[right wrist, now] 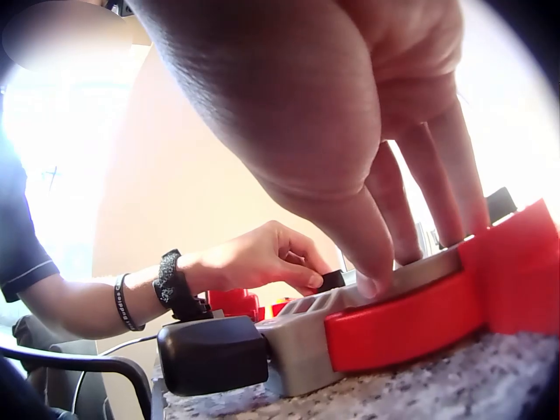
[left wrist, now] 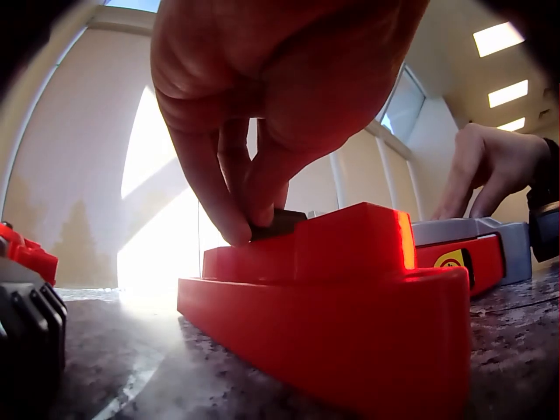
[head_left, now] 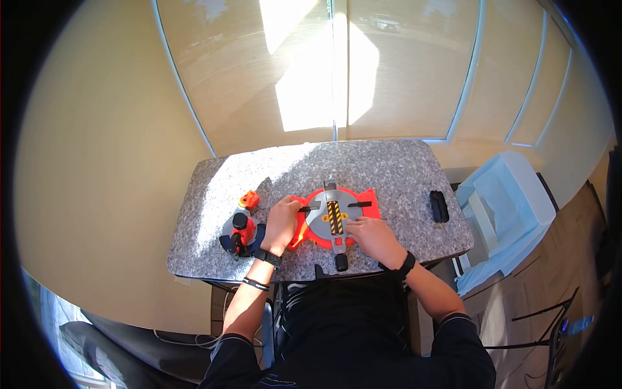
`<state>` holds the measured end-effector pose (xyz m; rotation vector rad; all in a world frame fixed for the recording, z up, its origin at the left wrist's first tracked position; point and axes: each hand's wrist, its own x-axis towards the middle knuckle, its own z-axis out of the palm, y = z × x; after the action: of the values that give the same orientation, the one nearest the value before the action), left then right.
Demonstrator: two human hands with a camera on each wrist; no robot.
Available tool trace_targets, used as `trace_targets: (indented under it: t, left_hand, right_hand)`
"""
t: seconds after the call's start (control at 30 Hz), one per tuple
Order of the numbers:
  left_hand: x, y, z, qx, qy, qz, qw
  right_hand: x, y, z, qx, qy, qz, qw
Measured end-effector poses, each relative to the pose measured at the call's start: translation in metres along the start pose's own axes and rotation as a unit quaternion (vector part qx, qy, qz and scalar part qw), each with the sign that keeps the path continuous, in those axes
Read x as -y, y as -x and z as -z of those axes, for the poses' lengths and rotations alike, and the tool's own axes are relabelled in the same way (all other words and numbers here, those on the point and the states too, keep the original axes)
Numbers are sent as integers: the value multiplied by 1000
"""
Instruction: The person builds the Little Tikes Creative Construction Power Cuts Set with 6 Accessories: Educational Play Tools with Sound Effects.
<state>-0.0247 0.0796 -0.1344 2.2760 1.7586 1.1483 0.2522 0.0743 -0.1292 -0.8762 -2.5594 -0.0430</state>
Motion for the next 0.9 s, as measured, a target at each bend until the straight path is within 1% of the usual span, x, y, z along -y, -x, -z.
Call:
trace_targets:
  t: [0.07,0.13,0.27,0.33,0.37,0.43,0.47,0.5,0.57,0.6,0.63,0.7,0.77,0.83,0.9]
  left_hand:
    - [-2,0,1,-9,6,1,1000]
    - [-6,3,6,41,-23,21,999]
    - [-15,11,15,37,-18,19,999]
    - [-26,13,27,-1,14,21,1000]
    - [-31,14,36,-2,14,21,1000]
    - [-41,17,59,-25,11,10,1000]
    - [-45,19,70,-52,6,-5,999]
    - [-45,20,80,-53,6,-5,999]
    - [-45,24,100,-108,13,6,994]
    - [-53,24,114,-131,40,50,989]
    - [-50,25,125,-163,17,28,986]
    - [-42,29,144,-201,-32,30,979]
    - [-15,32,155,-222,-56,63,971]
    - [11,39,162,-211,-93,112,967]
    - [35,48,163,-174,-116,174,962]
  right_hand:
    - [-2,0,-2,3,8,-2,1000]
    - [-4,1,-4,-16,12,12,1000]
    - [-4,2,-5,-27,15,11,999]
    - [-2,2,-4,-22,11,-3,1000]
    - [-1,1,-3,-22,11,-3,1000]
    - [-1,1,-2,-26,-1,4,1000]
    - [-1,1,-3,-27,0,5,1000]
    - [-1,1,-4,-29,1,5,1000]
    - [-1,1,-5,-31,3,4,1000]
    - [-1,1,-5,-30,3,2,1000]
    - [0,0,-5,-29,3,0,1000]
    - [1,0,-1,-27,-5,-4,1000]
    - [3,0,1,-24,-15,-7,1000]
    - [2,1,1,-26,-57,-42,997]
    - [0,1,0,-33,-59,-37,997]
